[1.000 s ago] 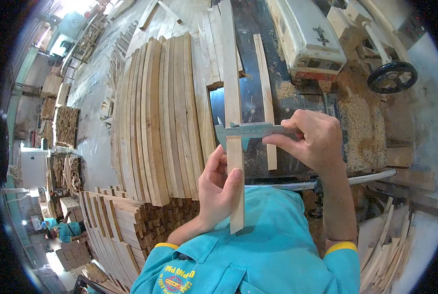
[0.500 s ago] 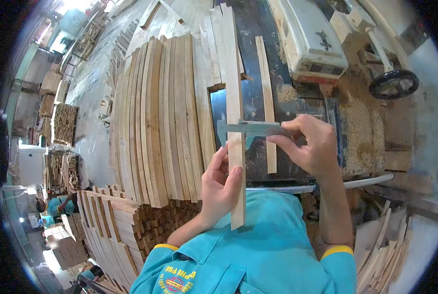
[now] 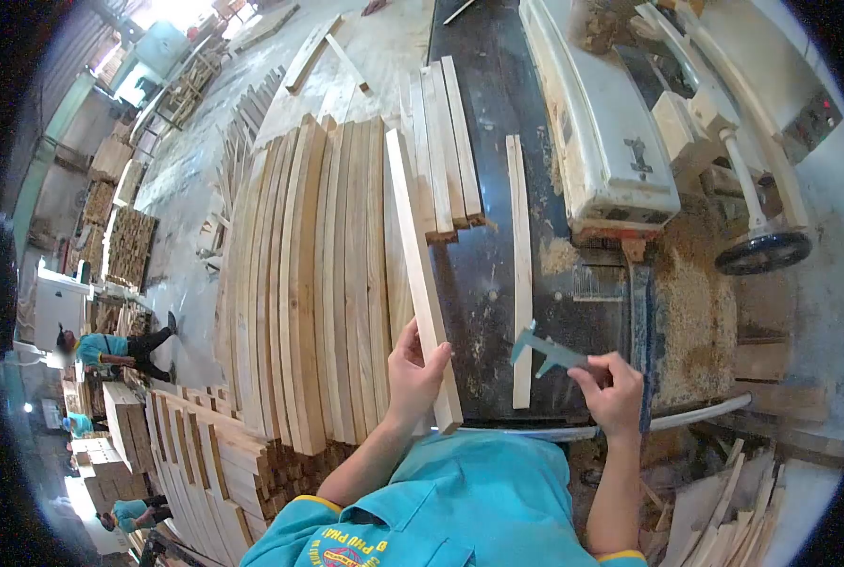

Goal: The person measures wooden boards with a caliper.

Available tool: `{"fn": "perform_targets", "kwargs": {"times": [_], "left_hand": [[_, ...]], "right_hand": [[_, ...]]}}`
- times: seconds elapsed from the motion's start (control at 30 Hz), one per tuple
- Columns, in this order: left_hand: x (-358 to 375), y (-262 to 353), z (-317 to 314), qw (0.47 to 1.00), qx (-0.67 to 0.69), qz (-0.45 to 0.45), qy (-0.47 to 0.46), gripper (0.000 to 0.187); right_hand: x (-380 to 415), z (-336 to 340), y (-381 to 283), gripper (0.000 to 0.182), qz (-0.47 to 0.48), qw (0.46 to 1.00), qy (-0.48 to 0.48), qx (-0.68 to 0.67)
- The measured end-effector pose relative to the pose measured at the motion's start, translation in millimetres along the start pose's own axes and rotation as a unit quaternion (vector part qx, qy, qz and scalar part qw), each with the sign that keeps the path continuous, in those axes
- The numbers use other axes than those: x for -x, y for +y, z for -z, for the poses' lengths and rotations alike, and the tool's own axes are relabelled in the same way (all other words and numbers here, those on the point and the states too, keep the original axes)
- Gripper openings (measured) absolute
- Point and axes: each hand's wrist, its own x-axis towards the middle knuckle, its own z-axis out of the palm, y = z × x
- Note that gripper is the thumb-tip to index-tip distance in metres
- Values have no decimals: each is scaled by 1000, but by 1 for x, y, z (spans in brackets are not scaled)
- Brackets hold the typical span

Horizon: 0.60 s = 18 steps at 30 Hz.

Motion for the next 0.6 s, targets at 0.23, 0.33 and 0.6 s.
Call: {"fn": "perform_targets", "kwargs": {"times": [0.23,0.33,0.6], "left_hand": [[-55,7,10,978,141,143,-62,58],[-73,6,9,947,264,143,-112,54],[-94,-10,-3,983,130,109,-67,60]], "right_hand": [[10,-16,28,34,-98,995,11,5],[8,-23,36,34,-120,993,-2,8],[-5,-38,36,35,-129,991,-21,-2]]}}
